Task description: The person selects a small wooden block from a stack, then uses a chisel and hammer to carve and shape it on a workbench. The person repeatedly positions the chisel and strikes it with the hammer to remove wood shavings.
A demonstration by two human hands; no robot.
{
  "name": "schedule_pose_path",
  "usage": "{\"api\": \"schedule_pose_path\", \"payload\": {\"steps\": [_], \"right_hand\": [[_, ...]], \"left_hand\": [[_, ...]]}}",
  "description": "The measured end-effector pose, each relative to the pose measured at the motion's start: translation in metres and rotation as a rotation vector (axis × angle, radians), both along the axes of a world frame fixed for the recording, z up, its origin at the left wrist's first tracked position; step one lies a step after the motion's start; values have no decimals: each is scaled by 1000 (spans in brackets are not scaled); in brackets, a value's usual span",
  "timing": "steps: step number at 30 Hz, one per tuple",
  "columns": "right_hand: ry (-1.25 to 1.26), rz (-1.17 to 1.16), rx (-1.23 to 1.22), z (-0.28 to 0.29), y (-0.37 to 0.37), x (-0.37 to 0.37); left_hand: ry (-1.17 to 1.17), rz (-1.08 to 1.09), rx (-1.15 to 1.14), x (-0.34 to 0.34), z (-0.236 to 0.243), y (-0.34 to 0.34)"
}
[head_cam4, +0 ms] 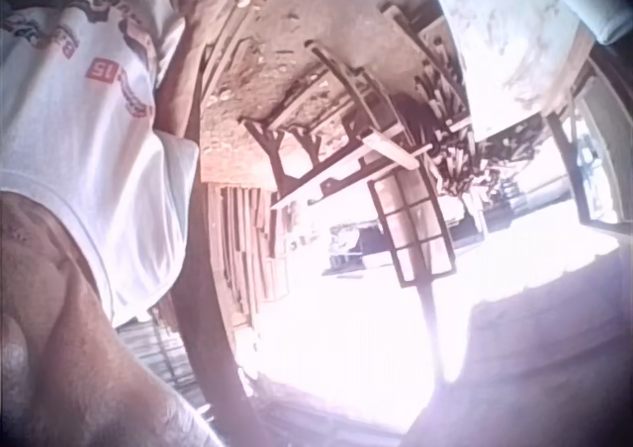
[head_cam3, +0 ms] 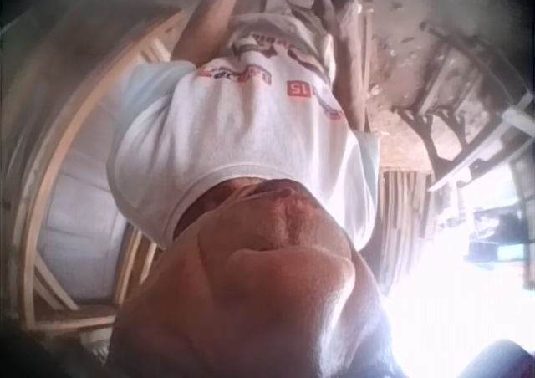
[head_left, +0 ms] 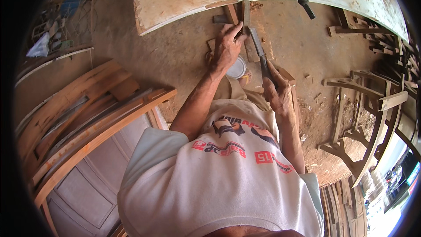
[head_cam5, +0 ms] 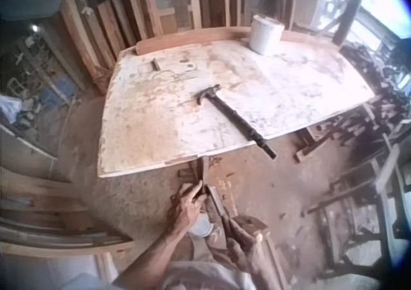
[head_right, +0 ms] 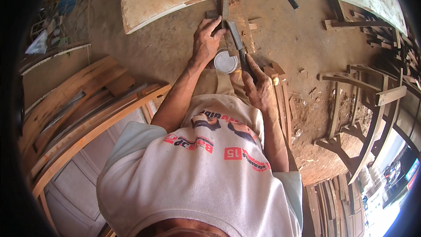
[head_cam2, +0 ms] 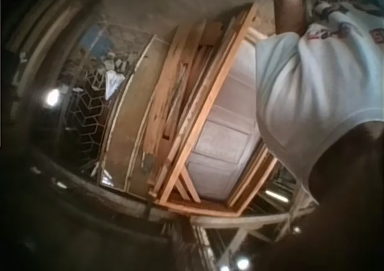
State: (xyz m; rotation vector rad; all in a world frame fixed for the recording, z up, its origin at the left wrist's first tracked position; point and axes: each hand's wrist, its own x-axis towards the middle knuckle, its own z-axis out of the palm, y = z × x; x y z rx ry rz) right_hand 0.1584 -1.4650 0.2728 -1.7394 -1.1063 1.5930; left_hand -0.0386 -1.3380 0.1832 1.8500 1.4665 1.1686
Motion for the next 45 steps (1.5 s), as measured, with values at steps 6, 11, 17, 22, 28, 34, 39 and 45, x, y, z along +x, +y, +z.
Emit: {"api": "schedule_pose_path", "payload": {"steps": [6, 11, 17, 22, 28, 34, 39, 45], "right_hand": [[4, -33, 68, -9, 7, -16], [31, -85, 9, -5, 4, -37], [-25, -88, 86, -9, 28, -43], [-81, -39, 180, -11, 19, -38], [-123, -15, 183, -6, 48, -45], [8, -110, 40, 3, 34, -46], [-57, -126, 162, -19, 78, -45], [163, -160, 28, 0, 28, -33]], "left_hand": [[17, 19, -41, 7, 7, -1], [30, 1, -38, 4, 5, 2], [52, -13, -67, 5, 7, 3], [-6, -33, -68, 0, 14, 2], [4, -52, -109, 2, 13, 4], [0, -72, -72, -2, 12, 5], [-43, -86, -116, -2, 11, 9], [10, -76, -60, -6, 5, 10]]}}
